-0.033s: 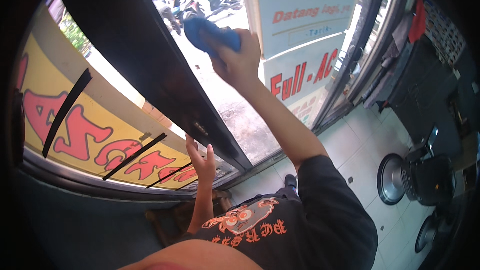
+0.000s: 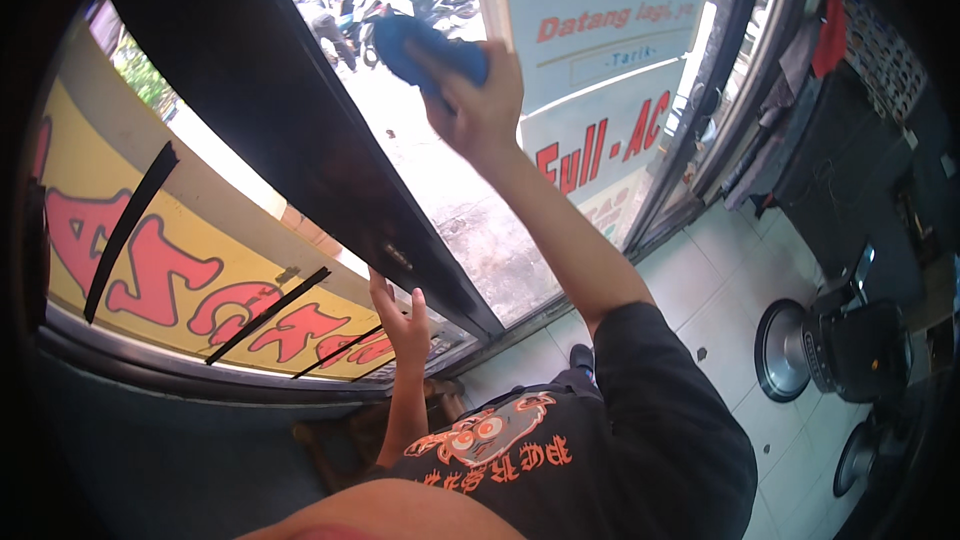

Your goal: The person wipes a glass window using a blue cloth, moving it across the surface to clean the glass.

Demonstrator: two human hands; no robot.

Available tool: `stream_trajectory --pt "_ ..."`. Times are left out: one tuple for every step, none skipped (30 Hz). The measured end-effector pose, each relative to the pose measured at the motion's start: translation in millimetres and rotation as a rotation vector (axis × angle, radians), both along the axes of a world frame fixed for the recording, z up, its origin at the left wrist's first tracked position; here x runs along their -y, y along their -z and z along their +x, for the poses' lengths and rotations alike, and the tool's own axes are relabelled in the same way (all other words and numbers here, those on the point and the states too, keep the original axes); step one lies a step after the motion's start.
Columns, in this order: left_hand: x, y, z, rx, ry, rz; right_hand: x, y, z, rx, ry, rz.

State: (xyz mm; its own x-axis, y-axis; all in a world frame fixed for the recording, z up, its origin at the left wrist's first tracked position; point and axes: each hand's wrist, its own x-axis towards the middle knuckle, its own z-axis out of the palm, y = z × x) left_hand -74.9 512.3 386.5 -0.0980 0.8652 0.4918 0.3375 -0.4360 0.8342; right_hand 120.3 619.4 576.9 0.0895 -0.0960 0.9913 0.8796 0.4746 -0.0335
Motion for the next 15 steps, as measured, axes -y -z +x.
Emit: stream_trajectory --pt "1 1 1 0.005 0.005 0.002 -7 -7 12 -0.025 -0.003 0.036" --pt "2 0 2 0.007 0.012 -0.023 -10 -16 23 -0.093 -0.004 0.065" --pt "2 -3 5 0.013 0.036 -0.039 -11 -24 39 -0.155 0.005 0.097" --pt "4 -4 4 0.024 0.038 -0.056 -13 -28 49 -0.177 0.016 0.109" --pt "4 -4 3 0.035 0.039 -0.073 -15 -29 60 -0.2 0.028 0.12" --pt "7 -2 0 0.031 0.037 -0.089 -15 -29 66 -0.226 -0.013 0.113" --pt "7 -1 0 0.024 0.032 -0.088 -11 -27 70 -0.219 0.044 0.097" --pt "5 0 1 0.018 0.027 -0.087 -8 -29 75 -0.212 0.099 0.08" --pt "5 1 0 0.005 0.015 -0.091 -2 -28 77 -0.209 0.149 0.058" --pt "4 4 1 0.01 -0.001 -0.089 -4 -21 85 -0.265 0.107 0.034" --pt "5 6 1 -0.012 -0.018 -0.085 -11 -14 99 -0.322 0.064 0.01" --pt "7 5 2 -0.027 -0.039 -0.078 -18 -9 113 -0.373 0.017 -0.013" --pt "5 4 7 -0.029 -0.041 -0.062 -23 -10 129 -0.431 -0.042 -0.002" --pt "4 3 10 -0.024 -0.038 -0.068 -29 -4 150 -0.411 0.164 0.031" --pt "5 4 11 -0.034 -0.059 -0.053 -36 7 164 -0.386 0.356 0.052"
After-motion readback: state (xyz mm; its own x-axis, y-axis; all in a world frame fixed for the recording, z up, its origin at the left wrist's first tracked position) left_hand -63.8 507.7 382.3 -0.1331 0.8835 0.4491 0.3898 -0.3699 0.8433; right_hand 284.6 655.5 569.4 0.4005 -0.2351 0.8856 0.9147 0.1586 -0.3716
